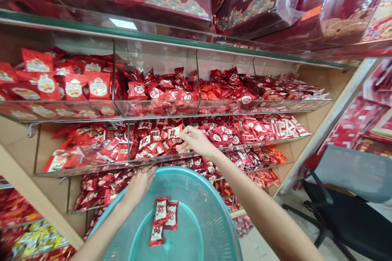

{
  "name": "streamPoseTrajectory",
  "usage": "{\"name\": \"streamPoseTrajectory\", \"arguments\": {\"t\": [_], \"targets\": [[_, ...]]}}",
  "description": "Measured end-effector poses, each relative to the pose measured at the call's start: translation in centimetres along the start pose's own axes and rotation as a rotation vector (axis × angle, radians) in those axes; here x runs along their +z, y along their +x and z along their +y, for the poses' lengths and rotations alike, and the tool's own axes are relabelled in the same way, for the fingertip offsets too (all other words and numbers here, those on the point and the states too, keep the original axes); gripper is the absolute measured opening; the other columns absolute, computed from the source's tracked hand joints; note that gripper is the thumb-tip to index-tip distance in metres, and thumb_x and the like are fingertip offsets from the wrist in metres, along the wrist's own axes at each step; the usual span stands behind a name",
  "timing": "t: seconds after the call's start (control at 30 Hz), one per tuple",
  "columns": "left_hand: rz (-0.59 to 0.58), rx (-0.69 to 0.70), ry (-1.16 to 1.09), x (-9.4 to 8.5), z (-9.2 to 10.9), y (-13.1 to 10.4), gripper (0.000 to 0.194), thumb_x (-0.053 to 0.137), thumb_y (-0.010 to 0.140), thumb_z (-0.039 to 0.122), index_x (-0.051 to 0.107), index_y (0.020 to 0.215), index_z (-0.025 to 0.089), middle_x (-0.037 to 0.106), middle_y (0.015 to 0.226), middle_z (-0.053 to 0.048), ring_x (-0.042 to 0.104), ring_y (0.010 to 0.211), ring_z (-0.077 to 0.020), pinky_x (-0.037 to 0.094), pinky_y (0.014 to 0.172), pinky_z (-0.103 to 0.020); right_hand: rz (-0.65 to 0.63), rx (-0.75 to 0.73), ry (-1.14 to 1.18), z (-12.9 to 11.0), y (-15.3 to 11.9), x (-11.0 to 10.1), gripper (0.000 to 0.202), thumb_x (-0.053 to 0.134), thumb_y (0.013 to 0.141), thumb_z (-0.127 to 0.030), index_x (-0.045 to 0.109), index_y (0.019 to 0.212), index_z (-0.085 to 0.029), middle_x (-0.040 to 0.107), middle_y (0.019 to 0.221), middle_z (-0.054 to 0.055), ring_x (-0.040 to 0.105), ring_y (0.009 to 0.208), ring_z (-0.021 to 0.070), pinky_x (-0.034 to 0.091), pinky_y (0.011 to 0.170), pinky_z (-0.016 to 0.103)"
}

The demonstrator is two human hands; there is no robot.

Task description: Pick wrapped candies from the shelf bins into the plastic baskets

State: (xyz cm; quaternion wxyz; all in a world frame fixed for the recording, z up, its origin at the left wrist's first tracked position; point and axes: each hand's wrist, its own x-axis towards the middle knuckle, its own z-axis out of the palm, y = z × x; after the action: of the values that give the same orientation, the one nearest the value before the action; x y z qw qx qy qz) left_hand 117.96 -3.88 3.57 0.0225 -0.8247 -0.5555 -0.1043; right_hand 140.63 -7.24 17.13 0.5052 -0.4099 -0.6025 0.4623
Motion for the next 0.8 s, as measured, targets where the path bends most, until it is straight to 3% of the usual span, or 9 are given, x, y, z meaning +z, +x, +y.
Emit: {"name": "streamPoseTrajectory", "arguments": {"t": [0.17,0.37,0.5,0.6,0.8], "targets": [[-0.043,-0.012,-0.011,-0.3,0.2,-0.3,0.04,0.033,0.095,0.027,0.05,0.131,0.022,0.058,0.123,-0.011,0.055,0.11,-0.0224,0.044,0.091,-0.034,-0.211,0.066,-0.079,-1.5,-2.1,-1.9,0.032,0.063,0.078,-0.044,0.045,0.082,-0.019,0.067,0.067,0.001,0.067,0.065,0.0134,0.052,0.061,0.024],[-0.041,-0.03,-0.018,-0.4,0.3,-0.8,0.038,0.035,0.094,0.027,0.051,0.129,0.024,0.059,0.118,-0.011,0.056,0.108,-0.0223,0.046,0.087,-0.034,-0.205,0.01,-0.069,-1.5,-2.6,-1.5,0.025,0.07,0.073,-0.036,0.055,0.073,-0.016,0.062,0.074,-0.004,0.063,0.073,0.0088,0.052,0.08,0.028],[-0.024,-0.013,-0.017,-0.2,0.4,-0.8,0.037,0.037,0.093,0.026,0.052,0.127,0.024,0.062,0.112,-0.01,0.059,0.103,-0.0219,0.047,0.083,-0.032,-0.187,0.108,0.088,0.3,-2.7,-0.3,0.026,0.073,0.071,-0.034,0.055,0.073,-0.016,0.066,0.074,0.0,0.067,0.076,0.0135,0.054,0.08,0.032],[-0.033,-0.027,-0.013,-0.3,0.5,-0.9,0.037,0.036,0.094,0.026,0.052,0.127,0.024,0.061,0.113,-0.01,0.059,0.102,-0.0219,0.047,0.082,-0.032,-0.085,0.173,0.295,2.4,-3.4,0.8,0.026,0.074,0.07,-0.031,0.053,0.074,-0.017,0.069,0.078,0.001,0.069,0.078,0.0156,0.055,0.071,0.025],[-0.025,-0.022,-0.009,-0.3,0.6,-1.2,0.039,0.034,0.095,0.028,0.049,0.13,0.024,0.06,0.116,-0.009,0.058,0.101,-0.0217,0.046,0.084,-0.033,0.039,0.389,0.567,8.1,-7.1,3.3,0.023,0.075,0.068,-0.024,0.054,0.077,-0.016,0.069,0.082,0.002,0.07,0.073,0.0152,0.054,0.061,0.019]]}}
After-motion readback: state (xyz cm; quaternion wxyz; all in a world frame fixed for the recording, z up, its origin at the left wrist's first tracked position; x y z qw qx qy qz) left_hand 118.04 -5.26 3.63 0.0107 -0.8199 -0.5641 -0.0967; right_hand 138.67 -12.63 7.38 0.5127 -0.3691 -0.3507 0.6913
